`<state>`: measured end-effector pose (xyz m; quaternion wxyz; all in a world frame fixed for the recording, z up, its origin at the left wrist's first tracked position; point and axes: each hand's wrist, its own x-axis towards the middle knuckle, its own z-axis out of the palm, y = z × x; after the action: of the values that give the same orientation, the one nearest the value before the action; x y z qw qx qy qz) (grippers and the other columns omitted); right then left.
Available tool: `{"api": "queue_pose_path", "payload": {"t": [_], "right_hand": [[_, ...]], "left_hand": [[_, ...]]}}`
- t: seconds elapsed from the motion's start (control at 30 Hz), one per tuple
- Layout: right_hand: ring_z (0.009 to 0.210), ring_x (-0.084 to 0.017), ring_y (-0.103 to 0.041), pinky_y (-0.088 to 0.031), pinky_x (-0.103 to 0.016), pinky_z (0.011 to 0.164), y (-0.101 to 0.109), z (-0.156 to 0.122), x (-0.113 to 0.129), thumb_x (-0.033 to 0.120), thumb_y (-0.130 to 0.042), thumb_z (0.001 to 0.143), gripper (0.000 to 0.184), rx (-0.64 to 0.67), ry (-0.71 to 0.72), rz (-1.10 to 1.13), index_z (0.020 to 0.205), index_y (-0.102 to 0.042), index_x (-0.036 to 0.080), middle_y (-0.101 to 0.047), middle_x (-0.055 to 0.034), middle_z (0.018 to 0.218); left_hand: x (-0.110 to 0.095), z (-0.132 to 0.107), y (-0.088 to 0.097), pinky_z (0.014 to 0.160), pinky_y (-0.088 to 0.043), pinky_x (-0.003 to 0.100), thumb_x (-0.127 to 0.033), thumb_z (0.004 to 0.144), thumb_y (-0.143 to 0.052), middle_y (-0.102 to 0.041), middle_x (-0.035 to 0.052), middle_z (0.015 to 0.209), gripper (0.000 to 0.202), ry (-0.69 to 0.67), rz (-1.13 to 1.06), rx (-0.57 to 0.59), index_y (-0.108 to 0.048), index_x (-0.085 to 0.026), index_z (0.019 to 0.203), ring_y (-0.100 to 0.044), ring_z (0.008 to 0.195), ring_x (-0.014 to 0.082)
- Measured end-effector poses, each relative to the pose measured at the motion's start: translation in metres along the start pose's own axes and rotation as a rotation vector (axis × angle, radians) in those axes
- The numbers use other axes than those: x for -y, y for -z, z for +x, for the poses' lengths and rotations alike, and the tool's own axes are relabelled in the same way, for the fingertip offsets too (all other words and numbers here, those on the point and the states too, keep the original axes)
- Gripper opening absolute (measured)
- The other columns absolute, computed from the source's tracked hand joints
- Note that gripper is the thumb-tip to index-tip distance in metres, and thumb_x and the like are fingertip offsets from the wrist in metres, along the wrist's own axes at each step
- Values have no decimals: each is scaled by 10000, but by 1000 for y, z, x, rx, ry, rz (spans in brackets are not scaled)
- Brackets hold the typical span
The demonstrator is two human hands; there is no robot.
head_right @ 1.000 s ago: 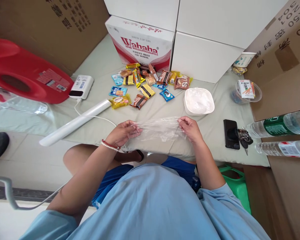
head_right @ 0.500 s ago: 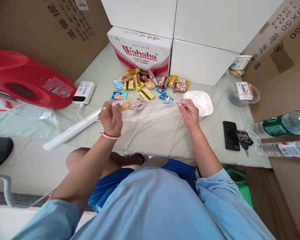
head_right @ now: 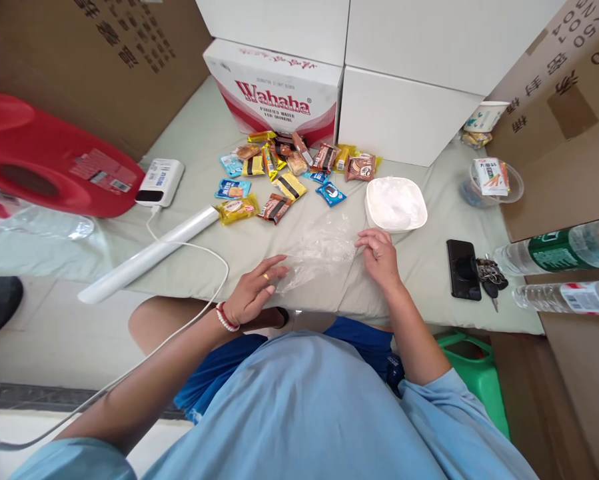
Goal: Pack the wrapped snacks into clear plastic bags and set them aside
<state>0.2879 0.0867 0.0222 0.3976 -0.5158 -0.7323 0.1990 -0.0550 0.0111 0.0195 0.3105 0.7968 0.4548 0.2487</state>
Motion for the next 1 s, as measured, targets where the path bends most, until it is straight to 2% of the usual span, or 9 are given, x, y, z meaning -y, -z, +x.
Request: {"api": "queue_pose_path", "payload": {"t": [0.1,0.2,0.27,0.53,0.63,0.67,0.8,0.9,1.0], "right_hand": [[1176,-262,-604,-459,-498,1086,-7,-9,31,212,-521,975,246,14,80,-8,1065,-745,257,-722,-86,1139],[1303,-289,-546,-439,-516,1127,-18,-24,46,338,-625,981,304,312,249,-18,1261,-698,248,-691,-106,1291],[1319,-304,-536,-457,-533,1108,-21,-36,46,351,-637,981,341,425,277,-43,1304,-685,250,-713,-107,1235],[1176,-278,-602,-552,-483,942,8,-78,22,179,-509,1008,302,391,221,-46,990,-787,294,-728,-82,972],[1138,-290,-605,-553,-492,933,15,-81,30,244,-550,1003,250,369,193,-59,1090,-774,314,-708,-92,999],[1150,-303,-595,-545,-508,955,14,-79,35,302,-594,991,253,343,180,-75,1194,-744,312,-697,-104,1054],[1239,-360,-532,-488,-568,1041,-11,-69,52,456,-679,937,642,324,183,-176,1513,-513,226,-619,-177,1304],[1110,-318,-572,-523,-507,936,-30,-67,52,269,-532,1016,371,383,218,-220,1365,-649,228,-692,-142,1102],[1031,-281,-577,-525,-452,882,-30,-76,42,163,-505,1007,304,408,249,-177,1128,-765,264,-706,-102,952]], "left_hand": [[-11,12,-1,1177,-432,418,-470,1056,-226,-480,130,1600,593,151,-32,-20,-711,-179,1234,-516,1434,275],[-15,25,-8,1219,-392,434,-494,1054,-275,-408,124,1651,580,274,31,-32,-685,-169,1306,-456,1486,281],[-11,31,-12,1215,-399,459,-483,1047,-316,-381,127,1665,558,349,78,-62,-651,-168,1363,-442,1495,296],[9,34,-4,1118,-493,438,-394,1000,-449,-449,129,1624,488,513,221,-175,-624,-183,1404,-600,1344,307],[5,35,-7,1027,-539,409,-384,1010,-434,-509,94,1587,472,524,315,-190,-620,-219,1411,-652,1261,301],[3,36,-9,1007,-544,402,-378,1014,-426,-524,85,1577,472,518,334,-187,-612,-230,1421,-659,1246,298],[-4,39,-16,961,-545,400,-389,1029,-387,-533,88,1569,505,507,361,-176,-556,-239,1480,-666,1219,303],[-2,38,-15,978,-523,448,-421,1037,-363,-519,116,1574,554,498,406,-174,-483,-230,1543,-645,1220,334],[5,32,-12,1102,-410,567,-431,1035,-370,-522,131,1570,549,461,464,-184,-511,-233,1527,-543,1330,392]]}}
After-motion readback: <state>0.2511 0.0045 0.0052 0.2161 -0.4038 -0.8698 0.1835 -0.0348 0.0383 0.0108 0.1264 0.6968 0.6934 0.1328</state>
